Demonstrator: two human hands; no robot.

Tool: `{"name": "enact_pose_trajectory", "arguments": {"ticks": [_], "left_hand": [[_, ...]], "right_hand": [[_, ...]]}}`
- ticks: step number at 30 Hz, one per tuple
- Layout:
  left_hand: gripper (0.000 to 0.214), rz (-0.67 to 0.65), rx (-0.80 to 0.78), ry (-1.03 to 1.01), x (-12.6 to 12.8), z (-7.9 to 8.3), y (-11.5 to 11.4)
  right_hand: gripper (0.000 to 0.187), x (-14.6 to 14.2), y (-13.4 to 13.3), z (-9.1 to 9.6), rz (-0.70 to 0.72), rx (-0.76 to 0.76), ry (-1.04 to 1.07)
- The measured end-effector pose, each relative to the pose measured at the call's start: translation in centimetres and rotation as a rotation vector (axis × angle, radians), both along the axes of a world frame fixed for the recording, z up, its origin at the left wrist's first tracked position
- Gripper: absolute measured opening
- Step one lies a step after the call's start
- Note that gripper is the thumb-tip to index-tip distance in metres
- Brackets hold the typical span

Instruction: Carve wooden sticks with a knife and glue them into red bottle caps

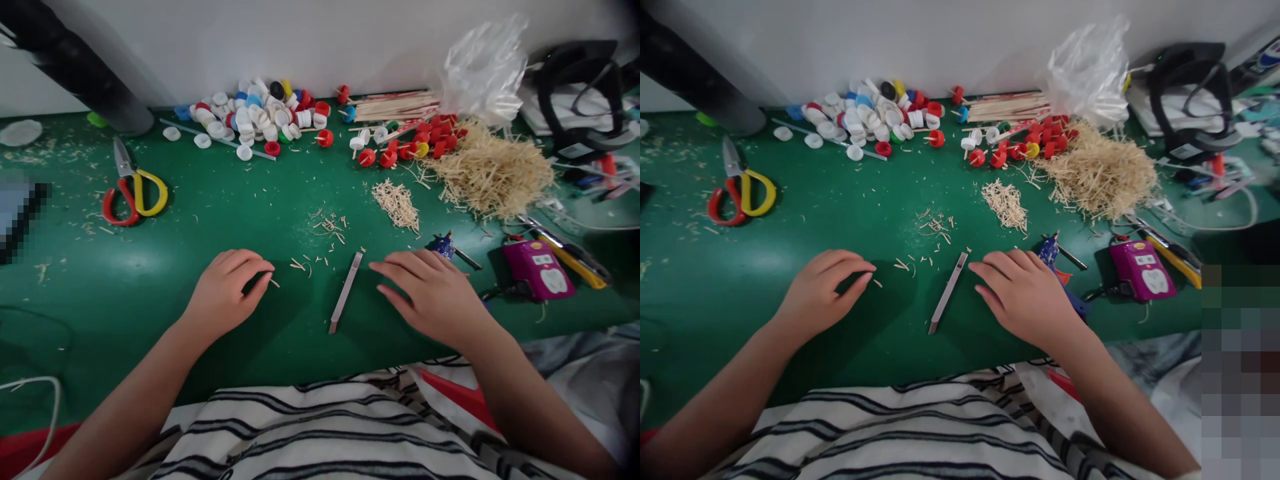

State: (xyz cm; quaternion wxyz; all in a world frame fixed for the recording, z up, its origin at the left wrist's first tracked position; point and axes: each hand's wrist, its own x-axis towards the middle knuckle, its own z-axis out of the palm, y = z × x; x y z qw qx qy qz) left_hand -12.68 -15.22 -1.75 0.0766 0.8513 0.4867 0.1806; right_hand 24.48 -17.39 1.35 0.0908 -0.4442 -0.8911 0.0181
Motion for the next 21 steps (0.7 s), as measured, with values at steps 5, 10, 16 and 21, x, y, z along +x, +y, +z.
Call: {"name": "enact_pose_trajectory", "arguments": {"ticks": [5, 10, 16, 21], "left_hand": [[0.016, -0.020, 0.079, -0.004, -0.5, 0.0, -0.1], [0.015, -0.030, 0.097, -0.014, -0.9, -0.3, 0.2], [0.015, -0.042, 0.103, -0.004, -0.6, -0.2, 0.3], [0.015, -0.036, 0.118, -0.009, -0.6, 0.0, 0.3]], "right_hand": [[0.031, -1.3, 3.7, -1.3, 0.063, 0.022, -0.149], [0.030, -0.2, 4.3, -1.3, 0.044, 0.017, -0.035], [0.030, -0.5, 4.5, -1.5, 0.047, -0.035, -0.039], [0.027, -0.5, 4.9, -1.7, 0.056, -0.070, -0.044]]}}
